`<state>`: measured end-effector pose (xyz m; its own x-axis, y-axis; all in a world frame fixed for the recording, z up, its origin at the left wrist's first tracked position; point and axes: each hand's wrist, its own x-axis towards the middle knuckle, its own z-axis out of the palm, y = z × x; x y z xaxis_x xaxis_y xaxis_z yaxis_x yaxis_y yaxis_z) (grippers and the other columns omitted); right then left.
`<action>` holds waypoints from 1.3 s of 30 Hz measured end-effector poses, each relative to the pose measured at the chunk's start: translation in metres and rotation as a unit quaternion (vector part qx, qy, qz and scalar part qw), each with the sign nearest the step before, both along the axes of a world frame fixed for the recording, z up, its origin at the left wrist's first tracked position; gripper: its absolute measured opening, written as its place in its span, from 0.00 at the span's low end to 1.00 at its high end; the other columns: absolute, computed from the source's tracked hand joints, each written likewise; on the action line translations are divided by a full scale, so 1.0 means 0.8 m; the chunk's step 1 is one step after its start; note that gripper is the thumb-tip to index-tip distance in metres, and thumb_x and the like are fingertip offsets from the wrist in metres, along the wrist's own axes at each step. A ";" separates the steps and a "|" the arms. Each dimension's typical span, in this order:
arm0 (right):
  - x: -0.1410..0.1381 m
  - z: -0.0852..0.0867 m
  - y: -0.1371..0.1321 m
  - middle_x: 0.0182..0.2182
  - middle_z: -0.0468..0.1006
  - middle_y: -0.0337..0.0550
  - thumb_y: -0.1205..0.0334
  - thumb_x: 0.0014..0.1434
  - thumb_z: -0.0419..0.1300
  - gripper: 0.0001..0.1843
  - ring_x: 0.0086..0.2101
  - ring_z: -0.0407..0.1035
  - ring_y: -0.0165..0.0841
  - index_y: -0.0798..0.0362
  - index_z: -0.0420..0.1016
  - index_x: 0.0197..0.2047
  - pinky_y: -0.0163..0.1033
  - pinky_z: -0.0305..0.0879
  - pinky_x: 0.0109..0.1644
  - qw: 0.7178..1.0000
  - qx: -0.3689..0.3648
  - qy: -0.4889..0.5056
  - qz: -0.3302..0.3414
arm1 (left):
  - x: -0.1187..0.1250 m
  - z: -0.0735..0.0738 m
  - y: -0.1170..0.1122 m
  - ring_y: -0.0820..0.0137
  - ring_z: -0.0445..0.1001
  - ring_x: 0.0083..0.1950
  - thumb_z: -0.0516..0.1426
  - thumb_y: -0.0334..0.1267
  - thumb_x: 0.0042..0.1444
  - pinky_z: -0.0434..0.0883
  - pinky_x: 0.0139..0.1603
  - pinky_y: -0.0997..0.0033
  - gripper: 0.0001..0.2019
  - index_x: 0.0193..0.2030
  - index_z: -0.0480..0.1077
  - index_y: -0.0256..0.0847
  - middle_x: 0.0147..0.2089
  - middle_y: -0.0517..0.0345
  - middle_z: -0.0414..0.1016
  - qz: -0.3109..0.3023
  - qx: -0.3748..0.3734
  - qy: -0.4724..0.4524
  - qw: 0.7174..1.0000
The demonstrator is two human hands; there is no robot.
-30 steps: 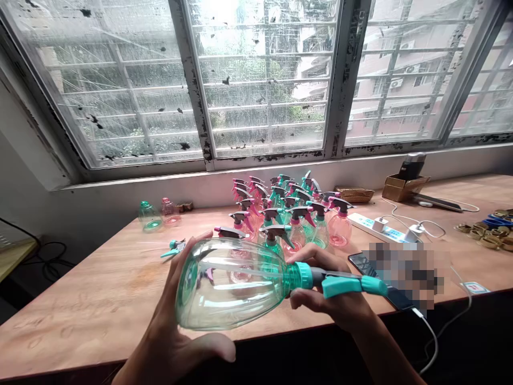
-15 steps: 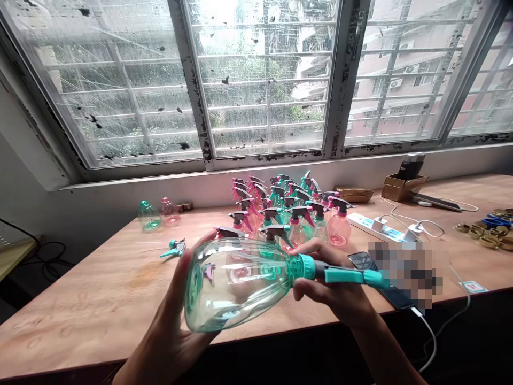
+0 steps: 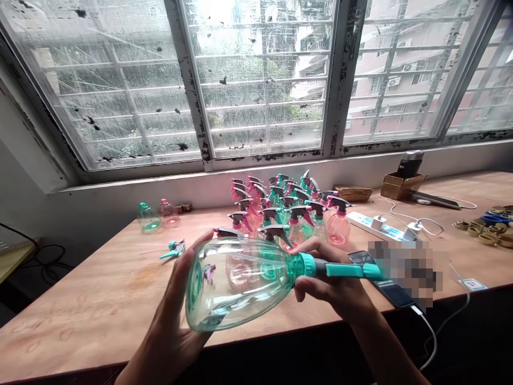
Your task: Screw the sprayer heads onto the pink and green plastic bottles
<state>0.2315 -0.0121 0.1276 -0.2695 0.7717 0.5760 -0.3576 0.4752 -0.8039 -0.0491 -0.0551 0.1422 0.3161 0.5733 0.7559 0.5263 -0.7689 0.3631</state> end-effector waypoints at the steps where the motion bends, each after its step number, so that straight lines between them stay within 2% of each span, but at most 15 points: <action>1: 0.000 0.000 0.000 0.24 0.80 0.35 0.61 0.60 0.73 0.13 0.23 0.76 0.31 0.49 0.76 0.45 0.32 0.75 0.26 1.000 0.000 -0.004 -0.006 | 0.001 -0.001 0.000 0.46 0.56 0.77 0.64 0.28 0.60 0.67 0.68 0.35 0.50 0.78 0.38 0.64 0.79 0.48 0.50 0.001 -0.011 -0.004 1.000; 4: 0.003 -0.002 -0.002 0.29 0.81 0.36 0.65 0.56 0.76 0.17 0.27 0.76 0.30 0.49 0.77 0.46 0.32 0.74 0.30 0.998 0.019 -0.046 -0.034 | 0.007 -0.003 0.000 0.41 0.52 0.78 0.69 0.45 0.56 0.65 0.69 0.32 0.53 0.79 0.39 0.57 0.80 0.44 0.46 0.000 -0.044 -0.043 0.998; 6: 0.005 -0.005 -0.004 0.32 0.82 0.37 0.69 0.52 0.78 0.22 0.29 0.76 0.30 0.48 0.77 0.48 0.32 0.73 0.32 0.996 0.033 -0.067 -0.041 | 0.011 -0.002 0.000 0.39 0.50 0.78 0.68 0.58 0.51 0.61 0.71 0.31 0.56 0.79 0.40 0.55 0.81 0.43 0.41 -0.011 -0.049 -0.073 0.996; 8: 0.005 -0.008 -0.004 0.33 0.81 0.36 0.70 0.50 0.78 0.25 0.29 0.75 0.30 0.47 0.78 0.49 0.31 0.72 0.33 0.997 0.033 -0.067 -0.032 | 0.012 -0.001 0.001 0.39 0.49 0.78 0.67 0.62 0.49 0.60 0.71 0.31 0.56 0.79 0.41 0.57 0.81 0.45 0.40 -0.018 -0.039 -0.087 0.995; 10: 0.002 -0.009 -0.004 0.32 0.81 0.35 0.70 0.50 0.79 0.24 0.28 0.75 0.29 0.47 0.78 0.48 0.30 0.71 0.31 0.998 0.012 -0.059 -0.017 | 0.010 0.001 0.000 0.40 0.49 0.78 0.69 0.56 0.51 0.65 0.69 0.33 0.54 0.78 0.42 0.60 0.82 0.48 0.39 -0.019 -0.022 -0.078 0.997; 13: -0.009 -0.008 -0.002 0.27 0.81 0.35 0.64 0.55 0.76 0.17 0.24 0.76 0.30 0.49 0.77 0.45 0.31 0.72 0.27 0.999 -0.030 -0.022 0.014 | 0.008 0.003 -0.004 0.45 0.49 0.79 0.67 0.35 0.59 0.73 0.64 0.38 0.49 0.76 0.41 0.70 0.82 0.55 0.40 -0.019 0.003 -0.050 0.999; 16: -0.022 -0.007 -0.002 0.23 0.79 0.33 0.59 0.59 0.74 0.15 0.21 0.75 0.30 0.50 0.75 0.44 0.34 0.73 0.26 0.998 -0.051 0.020 0.032 | 0.011 0.003 -0.008 0.48 0.47 0.80 0.61 0.26 0.62 0.71 0.65 0.38 0.51 0.76 0.35 0.74 0.82 0.58 0.39 -0.005 -0.005 -0.051 0.999; 18: -0.027 -0.008 -0.003 0.22 0.78 0.32 0.59 0.59 0.74 0.15 0.21 0.74 0.30 0.49 0.74 0.45 0.34 0.73 0.25 0.998 -0.049 0.028 0.017 | 0.012 0.000 -0.009 0.47 0.42 0.81 0.63 0.30 0.62 0.69 0.66 0.37 0.53 0.77 0.29 0.69 0.82 0.55 0.35 0.017 -0.033 -0.067 0.997; 20: -0.026 -0.011 -0.004 0.23 0.77 0.32 0.61 0.58 0.75 0.16 0.22 0.74 0.30 0.48 0.75 0.45 0.33 0.73 0.26 0.999 -0.040 0.022 -0.008 | 0.009 -0.004 -0.007 0.45 0.40 0.81 0.65 0.37 0.61 0.66 0.68 0.36 0.52 0.78 0.31 0.62 0.82 0.52 0.34 0.039 -0.065 -0.059 0.995; 24: -0.018 -0.016 -0.004 0.30 0.80 0.35 0.67 0.55 0.76 0.21 0.28 0.75 0.30 0.47 0.76 0.49 0.33 0.73 0.32 0.998 -0.016 -0.028 -0.045 | -0.001 -0.008 0.002 0.42 0.50 0.78 0.64 0.45 0.62 0.59 0.73 0.36 0.43 0.78 0.47 0.55 0.79 0.49 0.50 0.092 -0.090 -0.022 0.992; 26: -0.017 -0.016 -0.003 0.32 0.80 0.36 0.67 0.55 0.76 0.21 0.29 0.76 0.31 0.48 0.76 0.49 0.34 0.74 0.33 0.998 -0.017 -0.035 -0.053 | 0.000 -0.006 0.004 0.42 0.54 0.77 0.64 0.47 0.62 0.58 0.73 0.36 0.41 0.77 0.49 0.56 0.77 0.49 0.58 0.129 -0.086 -0.035 0.987; 28: -0.020 -0.013 -0.002 0.29 0.80 0.35 0.64 0.56 0.76 0.19 0.27 0.75 0.30 0.49 0.75 0.47 0.34 0.75 0.31 0.998 -0.031 -0.013 -0.044 | 0.004 -0.003 0.005 0.42 0.54 0.77 0.64 0.47 0.61 0.59 0.73 0.35 0.41 0.77 0.50 0.58 0.76 0.52 0.60 0.148 -0.059 -0.049 0.986; 33: -0.028 -0.008 0.002 0.19 0.78 0.31 0.56 0.61 0.73 0.15 0.20 0.71 0.29 0.49 0.72 0.44 0.34 0.72 0.27 0.997 -0.061 0.039 0.029 | 0.008 0.000 0.005 0.48 0.56 0.77 0.65 0.34 0.61 0.59 0.75 0.39 0.43 0.76 0.50 0.65 0.76 0.60 0.59 0.106 0.060 -0.038 0.992; 36: -0.025 -0.008 -0.001 0.21 0.78 0.32 0.59 0.58 0.75 0.16 0.21 0.73 0.30 0.50 0.74 0.45 0.34 0.73 0.26 0.998 -0.055 0.030 0.012 | 0.005 0.000 0.005 0.43 0.56 0.77 0.68 0.44 0.58 0.59 0.75 0.37 0.46 0.77 0.49 0.58 0.77 0.55 0.57 0.080 0.046 -0.038 0.995; 39: -0.021 -0.008 -0.005 0.28 0.80 0.36 0.64 0.52 0.78 0.21 0.26 0.75 0.31 0.50 0.76 0.46 0.34 0.74 0.28 0.999 -0.042 0.000 -0.019 | 0.006 0.004 0.003 0.42 0.55 0.77 0.62 0.55 0.61 0.56 0.76 0.36 0.40 0.76 0.53 0.55 0.77 0.54 0.58 0.067 0.026 -0.070 0.995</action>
